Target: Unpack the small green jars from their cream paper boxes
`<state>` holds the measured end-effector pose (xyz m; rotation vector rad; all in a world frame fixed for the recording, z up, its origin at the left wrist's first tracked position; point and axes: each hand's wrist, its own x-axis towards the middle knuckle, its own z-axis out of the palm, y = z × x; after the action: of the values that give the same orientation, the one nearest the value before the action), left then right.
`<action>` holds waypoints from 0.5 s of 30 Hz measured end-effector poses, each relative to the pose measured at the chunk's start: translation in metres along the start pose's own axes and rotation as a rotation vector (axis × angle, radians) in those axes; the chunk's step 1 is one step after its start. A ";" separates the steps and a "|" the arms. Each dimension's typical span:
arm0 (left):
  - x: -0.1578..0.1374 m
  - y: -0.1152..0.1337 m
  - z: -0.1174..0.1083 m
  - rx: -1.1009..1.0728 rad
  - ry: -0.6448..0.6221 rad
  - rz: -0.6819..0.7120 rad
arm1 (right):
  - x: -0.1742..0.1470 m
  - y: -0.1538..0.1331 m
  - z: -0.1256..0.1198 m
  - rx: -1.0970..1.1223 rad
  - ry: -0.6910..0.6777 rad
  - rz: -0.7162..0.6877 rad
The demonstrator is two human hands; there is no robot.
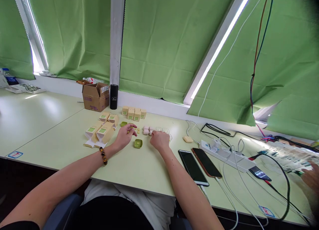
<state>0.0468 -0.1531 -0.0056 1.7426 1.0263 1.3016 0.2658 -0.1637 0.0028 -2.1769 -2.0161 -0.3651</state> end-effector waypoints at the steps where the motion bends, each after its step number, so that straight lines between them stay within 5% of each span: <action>1: 0.000 0.000 -0.001 0.044 -0.006 0.030 | -0.001 0.000 -0.001 0.010 0.025 -0.004; 6: -0.005 0.004 -0.005 0.386 -0.204 0.256 | -0.006 -0.003 -0.002 0.059 0.147 -0.030; 10: -0.011 0.005 -0.003 0.627 -0.384 0.290 | -0.008 -0.006 0.000 0.087 0.160 -0.053; 15: -0.013 -0.002 -0.001 0.737 -0.432 0.321 | -0.009 -0.009 0.002 0.095 0.167 -0.068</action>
<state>0.0429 -0.1635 -0.0125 2.6859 1.0639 0.6737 0.2568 -0.1710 -0.0016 -1.9571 -1.9781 -0.4343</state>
